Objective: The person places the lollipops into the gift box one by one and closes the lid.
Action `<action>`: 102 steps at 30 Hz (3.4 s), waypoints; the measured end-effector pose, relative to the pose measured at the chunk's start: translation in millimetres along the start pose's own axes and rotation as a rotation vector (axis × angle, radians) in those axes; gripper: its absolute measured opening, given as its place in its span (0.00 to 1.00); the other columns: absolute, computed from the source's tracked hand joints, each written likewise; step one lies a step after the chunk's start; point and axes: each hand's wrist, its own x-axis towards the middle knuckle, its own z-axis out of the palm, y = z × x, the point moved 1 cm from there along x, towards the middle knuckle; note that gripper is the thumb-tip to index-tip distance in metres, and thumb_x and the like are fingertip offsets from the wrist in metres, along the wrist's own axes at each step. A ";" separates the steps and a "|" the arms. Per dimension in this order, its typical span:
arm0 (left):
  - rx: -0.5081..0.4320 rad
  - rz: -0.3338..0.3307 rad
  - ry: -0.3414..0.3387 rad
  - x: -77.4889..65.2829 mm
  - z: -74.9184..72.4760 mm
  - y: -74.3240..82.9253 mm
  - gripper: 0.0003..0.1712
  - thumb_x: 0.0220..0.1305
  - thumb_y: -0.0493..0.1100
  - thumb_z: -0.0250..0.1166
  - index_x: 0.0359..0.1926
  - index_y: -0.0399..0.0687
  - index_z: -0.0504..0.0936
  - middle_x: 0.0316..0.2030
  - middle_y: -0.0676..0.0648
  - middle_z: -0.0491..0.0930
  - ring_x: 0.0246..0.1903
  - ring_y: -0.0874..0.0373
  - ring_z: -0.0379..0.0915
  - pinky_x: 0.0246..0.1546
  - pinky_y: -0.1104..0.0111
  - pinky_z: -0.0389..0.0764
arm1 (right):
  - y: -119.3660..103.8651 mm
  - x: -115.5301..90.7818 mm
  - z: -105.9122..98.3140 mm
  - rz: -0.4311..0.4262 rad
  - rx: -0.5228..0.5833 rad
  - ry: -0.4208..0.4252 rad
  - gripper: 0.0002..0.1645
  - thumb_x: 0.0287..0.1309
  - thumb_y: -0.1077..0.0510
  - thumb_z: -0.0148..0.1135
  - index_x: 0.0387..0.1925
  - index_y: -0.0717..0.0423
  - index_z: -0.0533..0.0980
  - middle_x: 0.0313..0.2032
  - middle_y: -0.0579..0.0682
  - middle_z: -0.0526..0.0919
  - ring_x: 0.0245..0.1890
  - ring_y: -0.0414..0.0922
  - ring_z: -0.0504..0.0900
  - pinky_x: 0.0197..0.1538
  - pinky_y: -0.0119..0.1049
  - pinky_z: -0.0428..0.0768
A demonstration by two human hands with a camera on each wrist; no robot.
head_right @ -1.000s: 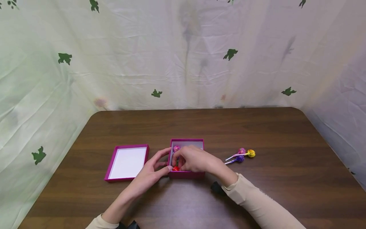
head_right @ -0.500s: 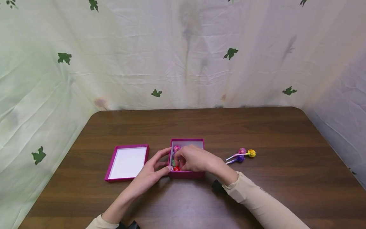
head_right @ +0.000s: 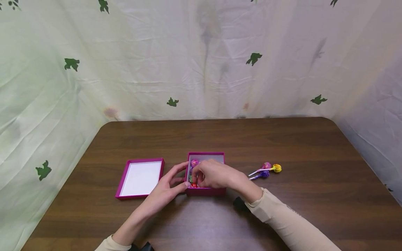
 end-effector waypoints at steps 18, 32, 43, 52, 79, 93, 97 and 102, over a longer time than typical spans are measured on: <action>-0.016 -0.001 -0.006 -0.1 1.8 0.0 0.34 0.67 0.42 0.64 0.71 0.64 0.64 0.66 0.50 0.68 0.58 0.49 0.72 0.51 0.54 0.75 | -6.1 -29.8 -17.3 -0.094 0.125 0.217 0.11 0.58 0.61 0.69 0.40 0.42 0.81 0.35 0.35 0.82 0.34 0.36 0.79 0.35 0.35 0.80; 0.003 -0.025 0.013 -1.5 0.9 1.1 0.35 0.66 0.43 0.64 0.72 0.65 0.64 0.68 0.50 0.64 0.58 0.49 0.71 0.51 0.54 0.75 | -2.4 -74.5 -28.2 -0.078 0.111 0.351 0.15 0.59 0.62 0.68 0.44 0.40 0.79 0.36 0.36 0.81 0.32 0.36 0.79 0.38 0.35 0.80; 0.009 -0.035 0.024 -2.3 1.8 0.4 0.36 0.65 0.44 0.65 0.71 0.67 0.64 0.66 0.49 0.67 0.58 0.50 0.72 0.50 0.56 0.75 | 8.9 -114.1 -34.2 -0.033 0.057 0.481 0.27 0.54 0.67 0.71 0.52 0.39 0.76 0.42 0.35 0.81 0.35 0.35 0.81 0.40 0.34 0.81; 0.011 -0.034 0.024 -2.6 2.6 1.1 0.36 0.65 0.42 0.65 0.71 0.64 0.64 0.68 0.50 0.65 0.58 0.49 0.72 0.50 0.55 0.75 | 21.8 -137.2 -39.4 -0.042 -0.008 0.488 0.33 0.51 0.73 0.68 0.54 0.39 0.76 0.43 0.35 0.80 0.35 0.35 0.80 0.36 0.32 0.79; 0.018 -0.049 0.024 -1.1 1.5 0.5 0.35 0.65 0.44 0.65 0.71 0.66 0.65 0.68 0.52 0.64 0.58 0.49 0.72 0.50 0.54 0.75 | 76.0 -171.6 -30.0 0.010 -0.125 0.553 0.31 0.42 0.78 0.71 0.48 0.50 0.79 0.42 0.42 0.83 0.41 0.41 0.81 0.45 0.28 0.77; 0.010 -0.032 0.016 -0.9 1.6 1.0 0.35 0.65 0.43 0.65 0.71 0.65 0.65 0.67 0.49 0.66 0.58 0.49 0.72 0.50 0.55 0.75 | 88.0 -167.8 -24.6 0.097 -0.114 0.506 0.29 0.45 0.75 0.71 0.45 0.45 0.80 0.43 0.39 0.83 0.41 0.41 0.81 0.44 0.38 0.80; 0.004 -0.029 0.013 -1.0 1.3 1.3 0.35 0.65 0.42 0.65 0.71 0.65 0.65 0.67 0.48 0.65 0.58 0.49 0.72 0.50 0.55 0.75 | 89.4 -166.8 -23.6 0.074 -0.057 0.488 0.27 0.45 0.78 0.68 0.42 0.47 0.80 0.42 0.40 0.82 0.40 0.40 0.82 0.42 0.42 0.82; -0.002 -0.032 0.013 -0.8 1.1 1.0 0.35 0.65 0.42 0.65 0.71 0.65 0.65 0.68 0.48 0.65 0.58 0.49 0.72 0.50 0.55 0.75 | 90.0 -165.9 -21.9 0.080 -0.006 0.457 0.26 0.46 0.77 0.68 0.41 0.45 0.81 0.44 0.42 0.83 0.54 0.49 0.79 0.46 0.32 0.80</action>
